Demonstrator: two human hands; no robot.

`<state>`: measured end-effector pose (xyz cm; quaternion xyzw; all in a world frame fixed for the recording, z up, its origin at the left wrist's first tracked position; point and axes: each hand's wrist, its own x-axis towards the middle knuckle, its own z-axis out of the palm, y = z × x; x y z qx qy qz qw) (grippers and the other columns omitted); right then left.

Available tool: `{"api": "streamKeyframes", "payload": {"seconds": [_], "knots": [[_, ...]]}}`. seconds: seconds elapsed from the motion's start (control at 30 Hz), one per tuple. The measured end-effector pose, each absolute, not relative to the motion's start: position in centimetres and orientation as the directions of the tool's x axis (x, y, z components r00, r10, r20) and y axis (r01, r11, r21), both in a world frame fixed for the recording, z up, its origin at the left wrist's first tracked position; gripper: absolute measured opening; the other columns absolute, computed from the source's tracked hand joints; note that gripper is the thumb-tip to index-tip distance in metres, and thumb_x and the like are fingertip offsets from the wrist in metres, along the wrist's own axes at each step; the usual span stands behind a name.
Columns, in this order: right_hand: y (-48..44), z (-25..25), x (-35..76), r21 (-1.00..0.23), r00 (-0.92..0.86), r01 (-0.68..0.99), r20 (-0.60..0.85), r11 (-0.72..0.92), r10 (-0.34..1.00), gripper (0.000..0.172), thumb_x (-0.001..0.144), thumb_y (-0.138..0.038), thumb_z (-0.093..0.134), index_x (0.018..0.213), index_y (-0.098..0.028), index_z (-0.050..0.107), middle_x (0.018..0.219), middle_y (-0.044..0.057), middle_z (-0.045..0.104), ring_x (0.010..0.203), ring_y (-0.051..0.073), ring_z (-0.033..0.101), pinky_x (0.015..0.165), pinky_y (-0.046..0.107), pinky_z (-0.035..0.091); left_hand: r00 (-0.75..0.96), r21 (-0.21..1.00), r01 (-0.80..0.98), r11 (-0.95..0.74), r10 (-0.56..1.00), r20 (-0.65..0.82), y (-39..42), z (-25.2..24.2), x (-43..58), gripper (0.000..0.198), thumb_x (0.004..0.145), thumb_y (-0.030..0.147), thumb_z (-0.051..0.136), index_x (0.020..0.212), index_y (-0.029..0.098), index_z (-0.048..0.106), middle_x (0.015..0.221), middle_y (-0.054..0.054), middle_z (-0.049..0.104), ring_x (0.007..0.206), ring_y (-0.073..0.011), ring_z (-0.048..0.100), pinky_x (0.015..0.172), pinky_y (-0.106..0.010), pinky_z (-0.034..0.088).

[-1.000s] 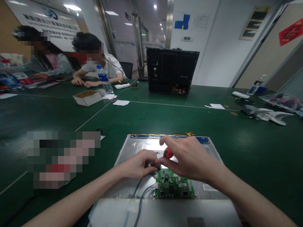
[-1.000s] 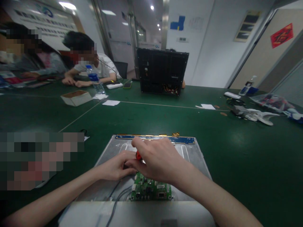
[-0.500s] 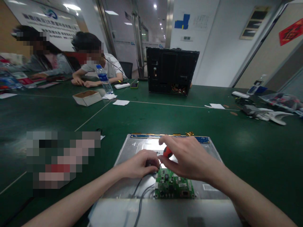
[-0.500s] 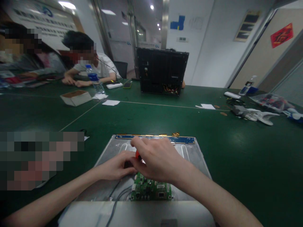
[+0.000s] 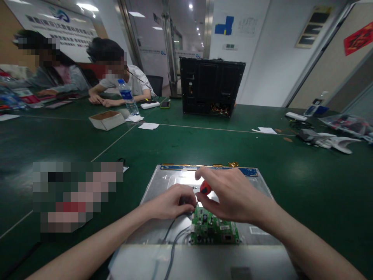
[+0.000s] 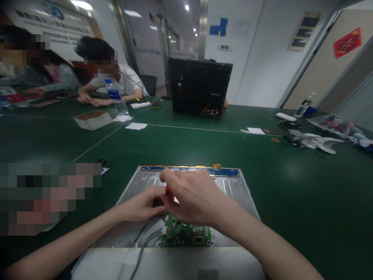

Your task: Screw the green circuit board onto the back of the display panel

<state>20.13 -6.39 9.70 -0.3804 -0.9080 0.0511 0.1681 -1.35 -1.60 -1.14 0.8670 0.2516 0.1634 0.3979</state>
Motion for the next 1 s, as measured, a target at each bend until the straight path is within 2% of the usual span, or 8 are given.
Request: {"api": "streamKeyframes", "payload": {"seconds": [0.07,0.23,0.4,0.6,0.73,0.9,1.0], "knots": [[-6.44,9.76,20.18,-0.227,-0.665,0.655,0.281,0.721,0.692,0.023,0.086,-0.026,0.051,0.108,-0.017,0.05,0.088,0.003,0.069,0.069,0.016,0.061,0.053,0.028,0.026,0.824,0.767,0.308,-0.562,0.561,0.08,-1.57,-1.24,-1.36,0.009,0.086,0.022,0.061,0.087,0.014,0.065,0.077,-0.002,0.064,0.071,-0.0156,0.058,0.065,-0.025,0.044],[-6.36,9.71,20.1,-0.227,-0.65,0.678,0.259,0.699,0.715,0.023,0.091,-0.036,0.049,0.106,-0.018,0.051,0.085,0.003,0.07,0.067,0.016,0.06,0.053,0.028,0.025,0.831,0.758,0.28,-0.589,0.544,0.116,-1.53,-1.19,-1.37,0.006,0.083,0.019,0.063,0.085,0.014,0.067,0.076,-0.002,0.064,0.071,-0.0156,0.057,0.065,-0.025,0.043],[-6.41,9.68,19.92,-0.211,-0.651,0.682,0.261,0.7,0.713,0.022,0.088,-0.025,0.049,0.108,-0.017,0.051,0.087,0.004,0.07,0.066,0.015,0.058,0.053,0.028,0.025,0.827,0.766,0.264,-0.587,0.547,0.134,-1.57,-1.41,-1.37,0.006,0.085,0.019,0.063,0.082,0.014,0.066,0.08,-0.003,0.066,0.072,-0.0156,0.059,0.064,-0.024,0.044],[-6.54,9.65,19.91,-0.211,-0.648,0.678,0.282,0.704,0.708,0.025,0.085,-0.022,0.046,0.109,-0.016,0.051,0.085,0.004,0.068,0.064,0.014,0.055,0.052,0.028,0.024,0.823,0.777,0.283,-0.562,0.559,0.105,-1.53,-1.95,-1.5,0.008,0.086,0.021,0.063,0.083,0.014,0.064,0.081,-0.003,0.067,0.072,-0.0152,0.059,0.064,-0.025,0.044],[-6.49,9.68,19.94,-0.211,-0.645,0.681,0.281,0.702,0.71,0.025,0.084,-0.022,0.048,0.109,-0.017,0.051,0.086,0.004,0.068,0.065,0.014,0.056,0.052,0.028,0.023,0.821,0.775,0.289,-0.563,0.561,0.101,-1.48,-1.75,-1.43,0.009,0.086,0.022,0.063,0.082,0.014,0.064,0.079,-0.003,0.066,0.071,-0.015,0.058,0.064,-0.025,0.043],[-6.31,9.78,19.93,-0.211,-0.651,0.679,0.269,0.703,0.71,0.021,0.09,-0.031,0.05,0.106,-0.018,0.052,0.089,0.004,0.069,0.07,0.016,0.06,0.053,0.028,0.025,0.828,0.803,0.292,-0.52,0.557,0.06,-1.52,-1.31,-1.21,0.009,0.086,0.023,0.062,0.085,0.014,0.064,0.076,-0.002,0.065,0.07,-0.0153,0.058,0.061,-0.023,0.043],[-6.27,9.77,20.0,-0.209,-0.656,0.678,0.262,0.705,0.708,0.02,0.09,-0.027,0.05,0.107,-0.017,0.051,0.089,0.004,0.069,0.072,0.017,0.061,0.053,0.028,0.025,0.817,0.794,0.297,-0.53,0.572,0.076,-1.72,-1.2,-1.23,0.011,0.086,0.025,0.063,0.083,0.014,0.064,0.078,-0.003,0.066,0.072,-0.0162,0.058,0.062,-0.024,0.043]]}}
